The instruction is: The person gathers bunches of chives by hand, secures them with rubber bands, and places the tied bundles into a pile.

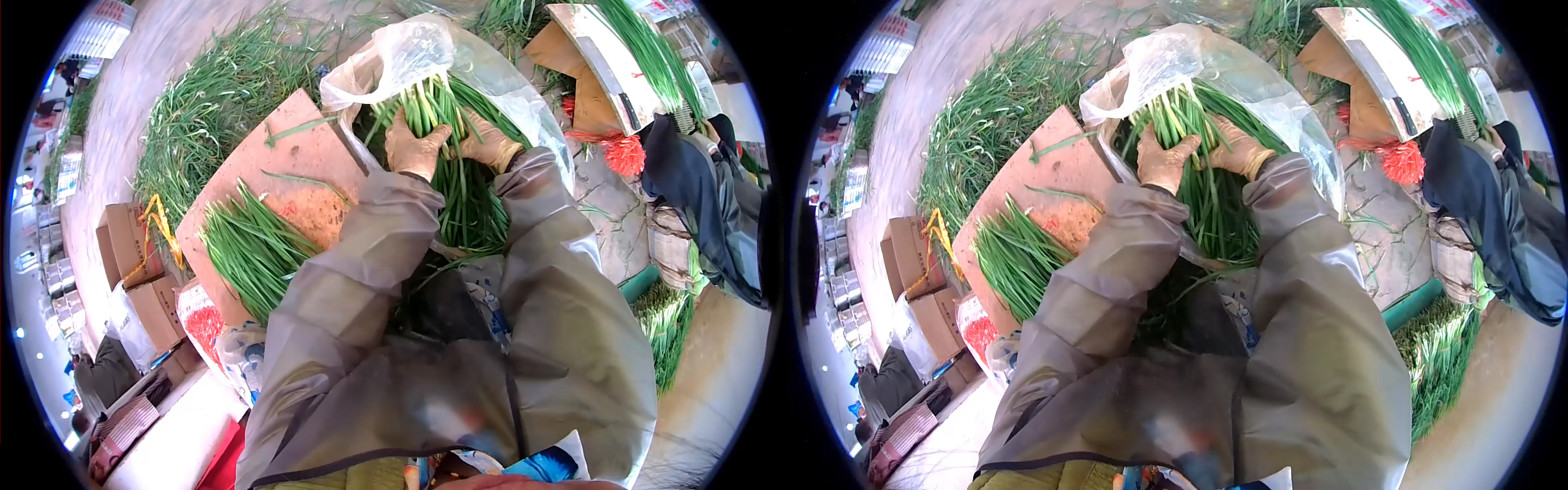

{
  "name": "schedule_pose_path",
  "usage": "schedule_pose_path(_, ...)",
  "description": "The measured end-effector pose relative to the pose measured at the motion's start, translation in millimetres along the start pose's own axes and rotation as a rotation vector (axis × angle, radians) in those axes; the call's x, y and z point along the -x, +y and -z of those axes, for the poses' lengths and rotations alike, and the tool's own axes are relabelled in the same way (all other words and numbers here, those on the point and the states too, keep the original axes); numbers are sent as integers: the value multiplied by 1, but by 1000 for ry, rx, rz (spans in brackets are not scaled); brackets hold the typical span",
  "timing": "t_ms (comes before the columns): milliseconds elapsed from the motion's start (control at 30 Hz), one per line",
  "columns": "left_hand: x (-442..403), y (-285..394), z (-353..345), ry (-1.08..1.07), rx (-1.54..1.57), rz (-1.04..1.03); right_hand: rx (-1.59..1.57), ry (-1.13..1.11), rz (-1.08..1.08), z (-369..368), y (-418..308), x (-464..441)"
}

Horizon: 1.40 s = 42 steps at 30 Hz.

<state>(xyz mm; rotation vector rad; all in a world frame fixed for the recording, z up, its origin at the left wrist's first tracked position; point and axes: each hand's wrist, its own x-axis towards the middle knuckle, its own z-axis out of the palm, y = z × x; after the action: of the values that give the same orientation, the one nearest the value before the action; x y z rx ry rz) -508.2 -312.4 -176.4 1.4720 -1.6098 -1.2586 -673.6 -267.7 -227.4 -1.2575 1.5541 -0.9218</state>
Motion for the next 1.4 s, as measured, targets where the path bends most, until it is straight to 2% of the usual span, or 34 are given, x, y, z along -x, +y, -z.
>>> schedule_pose_path(33,0,-3,-1,-59,12,-3,112,-51,96,9,-21,5)
schedule_pose_path(67,8,12,-2,28,-158,-18,246,-11,16,20,-54,16)
schedule_pose_path(100,6,11,-2,-51,-66,-64,-7,-183,-92,32,-81,22)
schedule_pose_path(167,10,5,-21,89,-89,-50,-421,-212,26,37,-91,32)
schedule_pose_path(200,15,13,-19,14,29,-30,-534,-213,187,39,-84,30)
schedule_pose_path(233,28,38,-12,-94,-10,33,-544,-107,146,40,-81,33)
schedule_pose_path(300,54,48,-27,-125,-394,-251,-477,134,102,34,-100,45)
schedule_pose_path(333,72,46,-33,-72,-391,-431,-455,271,125,31,-113,50)
schedule_pose_path(367,79,43,-36,-27,-374,-538,-514,326,36,29,-112,55)
schedule_pose_path(433,78,43,-23,-195,-267,-586,-667,463,-21,33,-101,70)
schedule_pose_path(467,74,39,-11,-252,-118,-620,-677,512,45,35,-89,77)
schedule_pose_path(500,72,34,1,-205,-67,-630,-654,520,15,39,-82,85)
schedule_pose_path(567,65,23,22,-57,67,-551,-582,562,94,41,-72,92)
schedule_pose_path(633,67,30,22,-46,417,-419,-582,487,108,36,-86,97)
schedule_pose_path(667,67,34,20,-83,407,-553,-552,447,167,33,-95,100)
schedule_pose_path(700,65,37,16,-122,246,-648,-523,404,223,29,-107,103)
schedule_pose_path(767,72,46,3,-161,124,-713,-523,374,258,27,-106,104)
schedule_pose_path(833,87,43,-15,-309,187,-647,-541,374,276,23,-109,103)
schedule_pose_path(867,91,40,-20,-366,402,-553,-611,417,195,21,-101,105)
schedule_pose_path(900,89,31,-19,-359,396,-554,-576,451,207,22,-101,105)
schedule_pose_path(1000,83,18,0,-794,496,-300,-658,447,187,26,-114,112)
schedule_pose_path(1033,76,0,-9,-873,657,-168,-630,435,245,30,-127,115)
schedule_pose_path(1100,67,-28,-2,-778,16,-69,-806,452,280,32,-167,134)
schedule_pose_path(1133,63,-41,4,-810,24,-45,-831,383,328,42,-180,143)
schedule_pose_path(1167,59,-53,10,-846,30,-22,-893,511,439,46,-193,148)
schedule_pose_path(1200,51,-98,0,-766,186,-142,-797,414,518,65,-206,157)
schedule_pose_path(1233,62,-68,18,-693,444,77,-657,449,508,81,-223,174)
schedule_pose_path(1267,69,-42,45,-629,456,9,-722,465,530,97,-236,186)
schedule_pose_path(1300,70,-19,68,-484,264,-85,-709,486,538,107,-251,195)
schedule_pose_path(1333,72,-8,76,-331,440,-211,-696,507,546,114,-270,203)
schedule_pose_path(1367,74,2,85,-313,593,-310,-687,549,486,111,-286,213)
schedule_pose_path(1400,89,34,99,-431,628,-281,-576,535,458,103,-296,213)
